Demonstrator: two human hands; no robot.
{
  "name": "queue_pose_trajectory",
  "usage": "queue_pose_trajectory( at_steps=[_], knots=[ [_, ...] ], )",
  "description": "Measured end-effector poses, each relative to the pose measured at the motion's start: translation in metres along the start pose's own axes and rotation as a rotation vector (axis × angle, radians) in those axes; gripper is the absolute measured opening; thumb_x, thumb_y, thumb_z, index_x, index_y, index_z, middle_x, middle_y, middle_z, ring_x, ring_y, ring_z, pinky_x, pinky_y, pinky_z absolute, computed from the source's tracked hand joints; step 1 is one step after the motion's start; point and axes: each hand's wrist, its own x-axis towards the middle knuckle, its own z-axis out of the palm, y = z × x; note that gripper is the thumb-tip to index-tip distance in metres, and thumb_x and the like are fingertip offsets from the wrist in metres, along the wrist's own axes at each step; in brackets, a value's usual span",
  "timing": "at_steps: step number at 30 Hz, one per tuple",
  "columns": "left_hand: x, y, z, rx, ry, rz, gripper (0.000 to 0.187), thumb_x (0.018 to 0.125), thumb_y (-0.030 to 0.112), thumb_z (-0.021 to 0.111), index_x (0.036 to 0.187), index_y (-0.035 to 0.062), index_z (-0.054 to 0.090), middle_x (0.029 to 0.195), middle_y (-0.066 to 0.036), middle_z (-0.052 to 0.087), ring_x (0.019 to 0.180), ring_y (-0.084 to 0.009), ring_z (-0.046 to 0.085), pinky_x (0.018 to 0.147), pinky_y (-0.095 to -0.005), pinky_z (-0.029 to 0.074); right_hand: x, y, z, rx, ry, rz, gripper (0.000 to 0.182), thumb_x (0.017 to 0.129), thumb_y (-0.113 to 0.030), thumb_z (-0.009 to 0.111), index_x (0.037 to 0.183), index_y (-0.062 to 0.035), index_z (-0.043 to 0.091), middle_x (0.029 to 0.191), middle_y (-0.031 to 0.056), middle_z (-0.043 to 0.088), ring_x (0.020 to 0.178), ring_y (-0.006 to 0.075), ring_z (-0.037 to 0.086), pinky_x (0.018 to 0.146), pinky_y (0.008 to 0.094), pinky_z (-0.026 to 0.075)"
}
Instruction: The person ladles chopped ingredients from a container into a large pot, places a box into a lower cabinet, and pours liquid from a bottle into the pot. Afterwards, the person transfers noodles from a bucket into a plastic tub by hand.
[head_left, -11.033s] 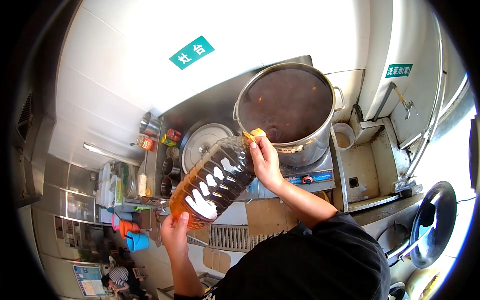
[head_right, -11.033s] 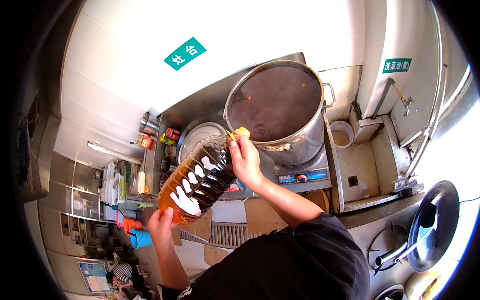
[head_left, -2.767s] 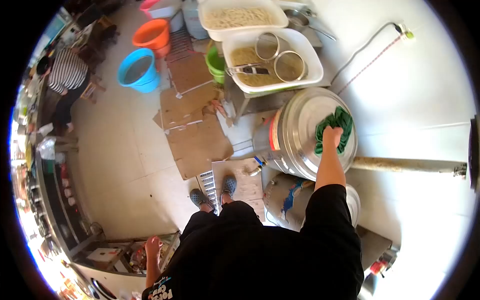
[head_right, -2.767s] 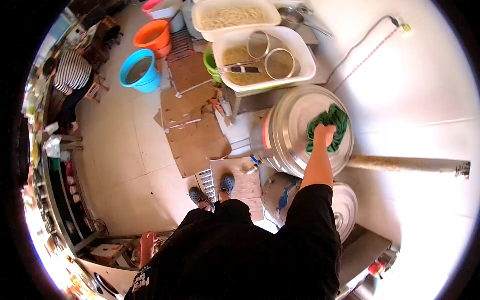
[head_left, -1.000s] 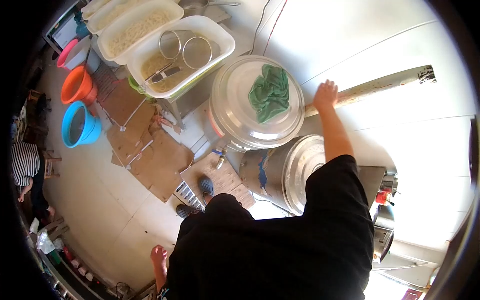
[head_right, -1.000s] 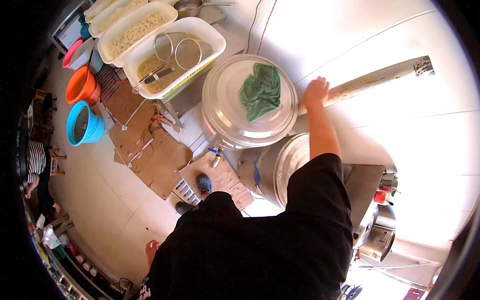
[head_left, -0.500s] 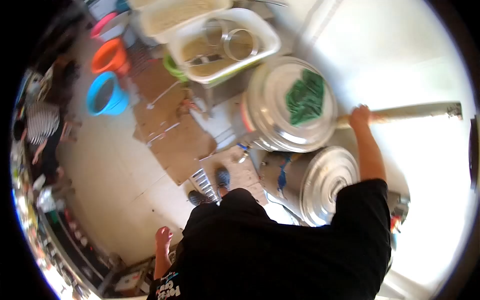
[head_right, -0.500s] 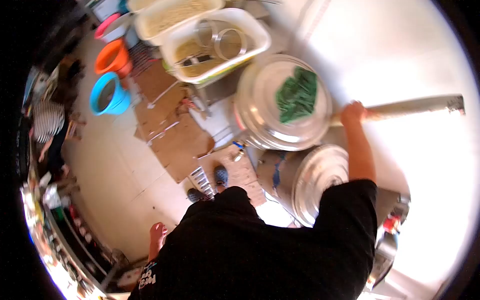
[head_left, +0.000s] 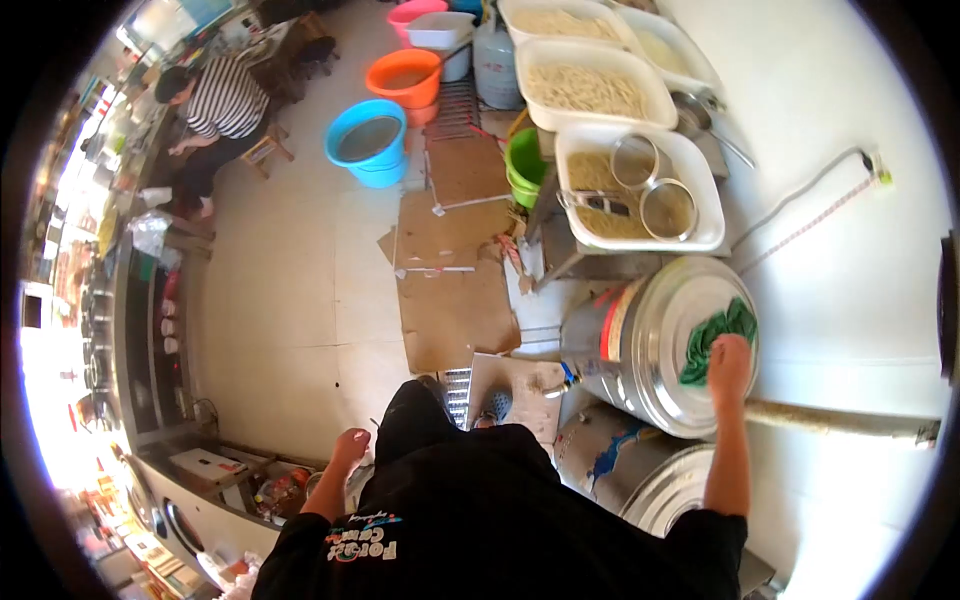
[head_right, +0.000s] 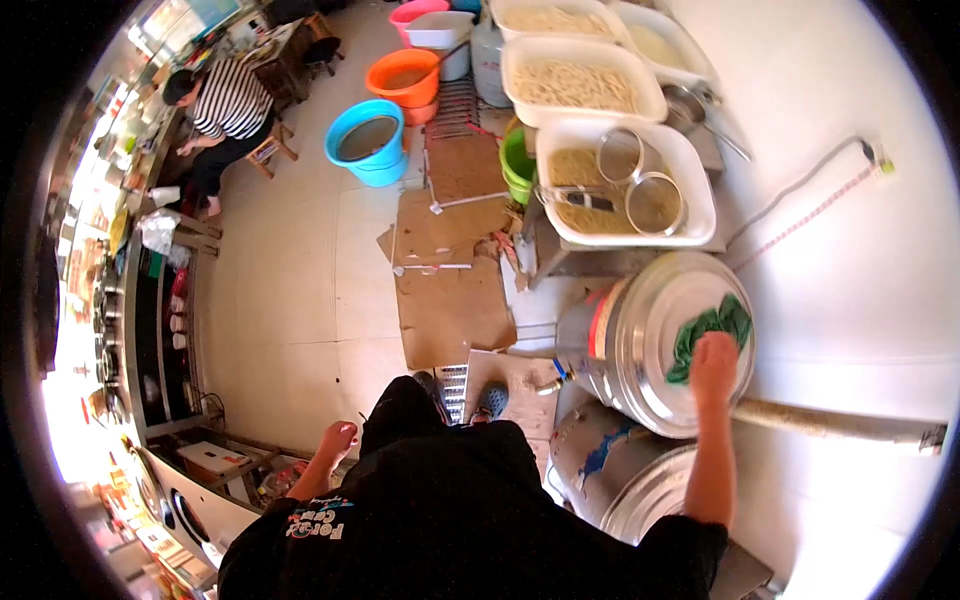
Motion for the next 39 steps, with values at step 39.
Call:
queue_pose_trajectory(
  at_steps=[39],
  knots=[
    [0.569,0.603,-0.194,0.600,-0.110,0.417,0.036,0.088,0.038,0.051,0.099,0.0075,0.064,0.103,-0.018,0.065,0.101,-0.0371,0.059,0.087,-0.0462,0.046,0.469,-0.399,0.203,0.521,-0.530,0.071,0.027,0.087,-0.013,0.060,0.111,-0.0027,0.060,0.104,0.0182,0.063,0.092,0.0346,0.062,0.080,0.0387,0.050]
  ],
)
